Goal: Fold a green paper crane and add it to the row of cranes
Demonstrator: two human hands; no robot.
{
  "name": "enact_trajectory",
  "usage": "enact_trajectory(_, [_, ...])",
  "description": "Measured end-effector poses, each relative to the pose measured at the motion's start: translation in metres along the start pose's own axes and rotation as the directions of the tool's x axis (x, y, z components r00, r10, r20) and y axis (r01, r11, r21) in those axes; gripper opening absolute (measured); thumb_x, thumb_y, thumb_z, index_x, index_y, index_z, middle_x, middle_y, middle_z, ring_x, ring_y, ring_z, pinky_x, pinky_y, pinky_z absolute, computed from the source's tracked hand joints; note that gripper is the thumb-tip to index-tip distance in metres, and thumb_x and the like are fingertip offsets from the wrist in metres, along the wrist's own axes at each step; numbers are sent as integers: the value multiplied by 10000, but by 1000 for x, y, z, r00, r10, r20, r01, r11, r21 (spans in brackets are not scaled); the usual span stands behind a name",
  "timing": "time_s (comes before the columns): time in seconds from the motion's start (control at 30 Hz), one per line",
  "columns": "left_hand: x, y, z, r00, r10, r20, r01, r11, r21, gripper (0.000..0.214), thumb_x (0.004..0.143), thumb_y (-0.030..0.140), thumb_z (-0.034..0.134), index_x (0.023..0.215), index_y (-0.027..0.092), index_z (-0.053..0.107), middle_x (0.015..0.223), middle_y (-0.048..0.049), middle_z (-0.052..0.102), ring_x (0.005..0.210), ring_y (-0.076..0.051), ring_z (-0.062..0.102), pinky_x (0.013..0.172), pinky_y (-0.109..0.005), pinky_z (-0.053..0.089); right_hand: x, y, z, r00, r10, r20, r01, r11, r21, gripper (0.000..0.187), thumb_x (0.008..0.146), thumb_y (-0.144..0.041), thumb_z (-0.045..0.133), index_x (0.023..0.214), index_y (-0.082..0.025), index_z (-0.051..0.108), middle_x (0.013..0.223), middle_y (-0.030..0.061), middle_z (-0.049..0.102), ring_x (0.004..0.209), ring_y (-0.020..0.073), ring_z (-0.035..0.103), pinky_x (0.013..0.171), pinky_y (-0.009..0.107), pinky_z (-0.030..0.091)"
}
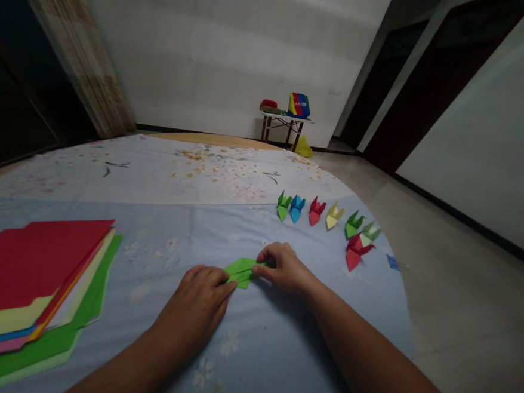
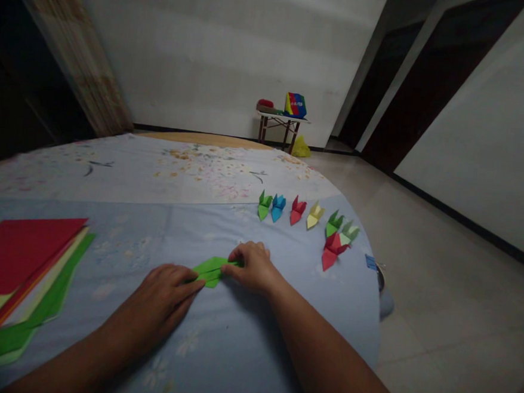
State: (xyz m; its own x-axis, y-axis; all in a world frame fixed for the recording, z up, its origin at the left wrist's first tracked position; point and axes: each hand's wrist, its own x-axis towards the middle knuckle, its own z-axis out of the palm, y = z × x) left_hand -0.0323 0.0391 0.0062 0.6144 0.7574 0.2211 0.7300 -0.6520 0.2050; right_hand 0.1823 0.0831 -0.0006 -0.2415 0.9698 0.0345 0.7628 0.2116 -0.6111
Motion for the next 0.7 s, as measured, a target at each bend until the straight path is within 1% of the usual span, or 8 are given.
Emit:
enact_trajectory(0.07, [0,0,0,1000,-2,-6,2,1000,-7,253,823,151,509,1022,220,647,935,-62,625,926,-227,542,893,-462,382,-1,-2,4,1000,6,-9,-7,999,-52,224,681,-356,685,836,-206,628,874,29,579,905,201,452,804,335,319])
enact_trajectory(0.17, [0,-3,-1,1000,-15,-1,15,999,-36,256,824,169,508,1026,239,648,947,-56,628,934,-225,545,920,-477,356,-1,-3,4,1000,8,18,-7,997,-76,188,694,-301,679,847,-208,622,889,31,574,909,199,447,799,329,314])
enact_trajectory(0.3, [-2,-14,-2,999,-6,33,10,993,-114,257,831,206,502,1022,273,660,996,-37,637,978,-219,544,909,-434,366,1,-2,1,999,-2,46,6,997,-79,155,706,-275,673,836,-210,622,892,30,576,910,195,453,799,325,313])
enact_trajectory(0.4, [-3,-22,-1,999,-11,34,16,988,-154,257,833,239,502,1024,300,662,1033,-23,638,999,-223,544,901,-422,366,0,0,1,999,-31,39,34,997,-73,166,707,-283,681,845,-213,623,889,26,582,906,190,461,801,322,314])
enact_trajectory(0.5, [-3,-25,3,999,-33,5,34,985,-167,237,838,245,486,987,290,665,1016,-20,638,989,-218,550,893,-424,367,-2,2,0,996,-86,17,87,993,-79,225,718,-306,679,914,-215,615,900,27,587,902,186,463,803,319,316])
enact_trajectory(0.6, [-2,-22,8,994,-76,-78,63,985,-159,205,836,263,482,956,244,647,1047,-44,626,1021,-231,538,899,-434,365,-5,1,-3,991,-131,18,132,982,-138,274,735,-332,664,980,-220,611,937,43,587,916,197,451,805,326,314])
enact_trajectory(0.7, [-1,-18,11,980,-119,-158,95,984,-150,261,816,262,502,1059,222,588,1103,-64,613,1052,-240,527,908,-436,361,-6,-3,-6,989,-144,44,150,965,-215,256,745,-322,655,984,-236,630,968,57,581,934,211,436,802,334,305])
